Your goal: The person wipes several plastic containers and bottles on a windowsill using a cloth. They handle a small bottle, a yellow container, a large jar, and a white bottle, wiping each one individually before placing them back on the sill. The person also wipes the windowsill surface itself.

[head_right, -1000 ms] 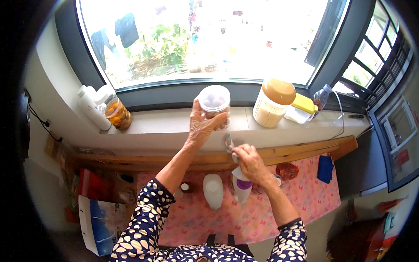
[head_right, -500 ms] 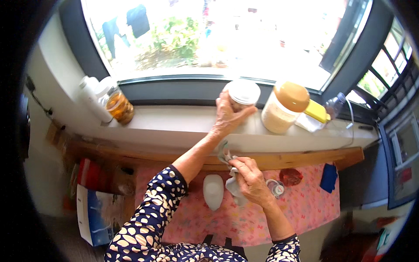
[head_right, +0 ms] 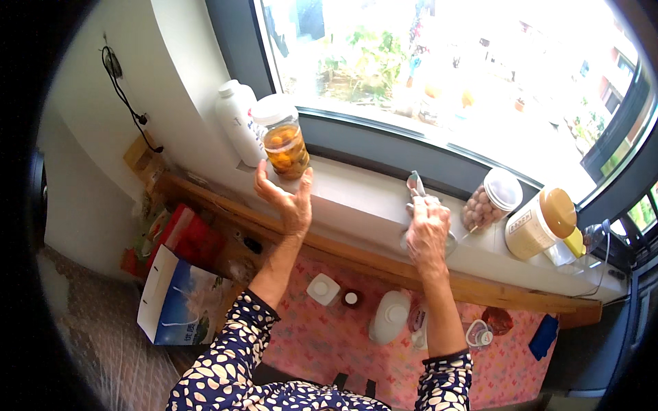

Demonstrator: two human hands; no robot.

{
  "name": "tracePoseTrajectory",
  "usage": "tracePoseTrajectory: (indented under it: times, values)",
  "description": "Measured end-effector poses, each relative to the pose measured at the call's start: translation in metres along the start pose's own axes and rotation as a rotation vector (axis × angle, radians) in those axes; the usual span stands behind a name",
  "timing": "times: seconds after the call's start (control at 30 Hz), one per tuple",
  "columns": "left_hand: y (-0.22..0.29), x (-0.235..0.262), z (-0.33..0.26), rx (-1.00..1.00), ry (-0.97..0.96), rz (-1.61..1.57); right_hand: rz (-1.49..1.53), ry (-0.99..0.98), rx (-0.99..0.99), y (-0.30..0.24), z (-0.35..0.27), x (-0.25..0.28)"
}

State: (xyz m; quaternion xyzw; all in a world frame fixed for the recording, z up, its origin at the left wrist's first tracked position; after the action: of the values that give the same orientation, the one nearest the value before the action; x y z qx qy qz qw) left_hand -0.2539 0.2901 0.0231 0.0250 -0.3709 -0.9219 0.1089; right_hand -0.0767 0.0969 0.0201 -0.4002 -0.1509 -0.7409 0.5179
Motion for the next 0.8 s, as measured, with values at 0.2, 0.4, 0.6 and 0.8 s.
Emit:
tracePoseTrajectory:
  times: [0.2,0.4,0.6,0.8]
  values:
    - [-0.037,0.001,0.041,0.144,-0.175,-0.016,0.027,-0.136,0.081,-0.04,0.04,-0.051]
    - [-0.06,-0.024,0.045,0.227,-0.15,-0.269,0.017,-0.174,0.237,-0.082,0.06,-0.067]
    - [-0.055,-0.025,0.045,0.254,-0.208,-0.174,0.108,-0.209,0.303,-0.099,0.074,-0.081]
    - [-0.05,-0.011,0.042,0.243,-0.195,-0.415,0.326,-0.328,0.406,-0.086,0.061,-0.057]
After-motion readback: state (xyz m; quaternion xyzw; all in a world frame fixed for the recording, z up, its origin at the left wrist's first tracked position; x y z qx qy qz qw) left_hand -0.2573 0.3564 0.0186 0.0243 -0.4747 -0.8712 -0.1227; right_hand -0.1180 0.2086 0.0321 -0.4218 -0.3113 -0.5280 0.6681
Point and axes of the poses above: each hand's wrist, its own z-axis towards the middle knuckle, its own x-axis out of the back of the hand, y = z × x, the point moved 3 cm from there along z, towards the middle knuckle, and after that the axes turned 3 degrees about -z, right-handed, at the moved point
